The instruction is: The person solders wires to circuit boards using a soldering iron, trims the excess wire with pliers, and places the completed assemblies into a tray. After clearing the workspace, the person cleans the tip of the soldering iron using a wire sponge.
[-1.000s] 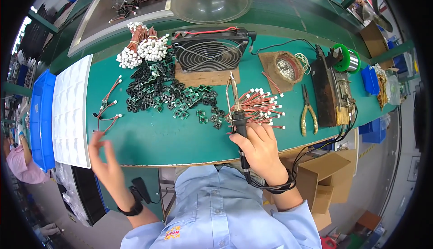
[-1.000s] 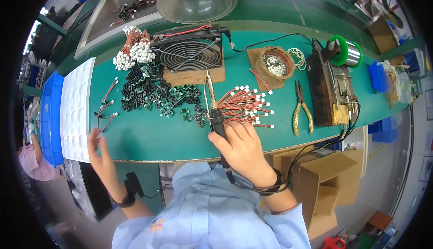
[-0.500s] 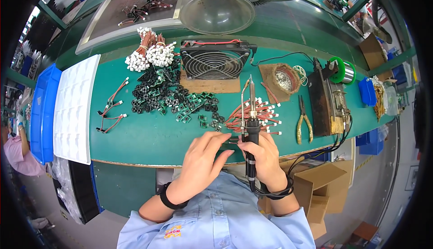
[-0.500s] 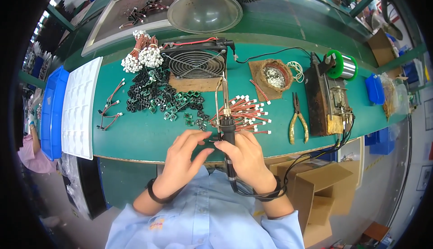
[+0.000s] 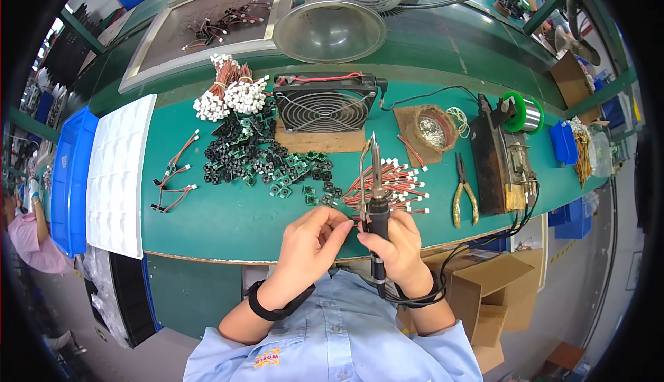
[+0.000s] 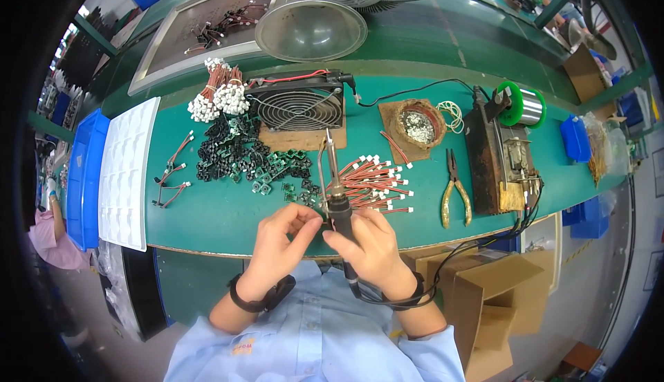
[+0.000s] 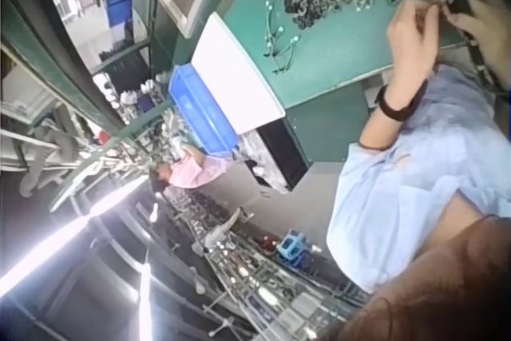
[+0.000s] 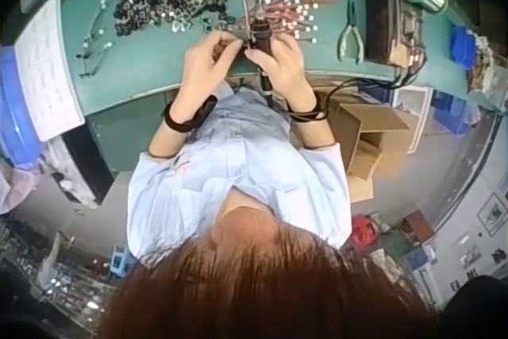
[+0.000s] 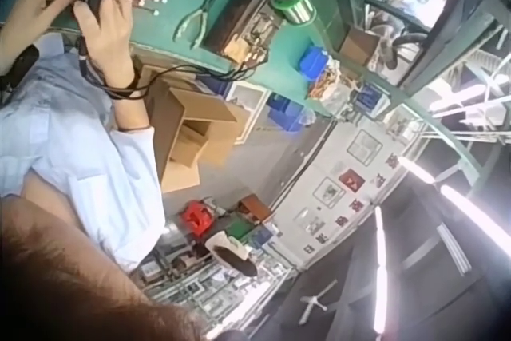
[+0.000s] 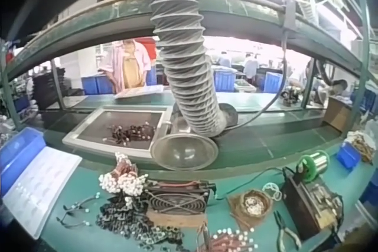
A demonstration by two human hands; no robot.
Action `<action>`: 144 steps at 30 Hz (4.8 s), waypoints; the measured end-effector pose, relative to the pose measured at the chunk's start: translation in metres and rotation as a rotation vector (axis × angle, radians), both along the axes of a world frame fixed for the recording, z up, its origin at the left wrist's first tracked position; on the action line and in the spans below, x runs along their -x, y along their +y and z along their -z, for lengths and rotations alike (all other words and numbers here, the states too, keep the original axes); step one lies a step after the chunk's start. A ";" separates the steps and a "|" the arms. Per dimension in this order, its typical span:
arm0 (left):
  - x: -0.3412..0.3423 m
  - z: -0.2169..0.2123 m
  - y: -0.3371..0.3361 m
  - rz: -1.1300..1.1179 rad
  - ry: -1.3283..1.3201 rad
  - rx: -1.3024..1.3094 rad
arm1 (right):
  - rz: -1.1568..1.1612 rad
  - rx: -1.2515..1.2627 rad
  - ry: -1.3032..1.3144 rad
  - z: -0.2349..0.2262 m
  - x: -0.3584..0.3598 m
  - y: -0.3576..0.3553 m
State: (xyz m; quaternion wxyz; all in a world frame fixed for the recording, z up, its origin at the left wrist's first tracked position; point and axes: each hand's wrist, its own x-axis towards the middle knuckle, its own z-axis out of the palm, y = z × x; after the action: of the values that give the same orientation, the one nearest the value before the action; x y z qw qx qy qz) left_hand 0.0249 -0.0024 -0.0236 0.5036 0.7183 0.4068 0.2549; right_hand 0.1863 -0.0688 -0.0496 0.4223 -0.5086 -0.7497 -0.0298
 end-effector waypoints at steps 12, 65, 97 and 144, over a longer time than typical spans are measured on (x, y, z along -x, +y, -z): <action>0.001 -0.002 -0.008 0.162 -0.063 -0.447 | -0.028 0.150 0.223 -0.004 0.006 -0.016; 0.213 -0.010 0.184 -0.002 0.772 -0.499 | 0.411 0.253 0.768 0.005 -0.011 -0.041; 0.079 -0.031 0.064 0.294 0.500 -0.462 | 0.397 0.276 0.877 -0.001 -0.010 -0.057; 0.032 -0.006 -0.029 0.219 -0.884 0.993 | -0.122 0.404 0.855 -0.062 0.043 -0.033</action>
State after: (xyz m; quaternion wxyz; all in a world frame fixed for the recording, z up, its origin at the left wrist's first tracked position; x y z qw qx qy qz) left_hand -0.0075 -0.0313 -0.0171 0.9161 0.2668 0.1564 0.2552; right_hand 0.1438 -0.1015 0.0123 0.5864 -0.5025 -0.5280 0.3533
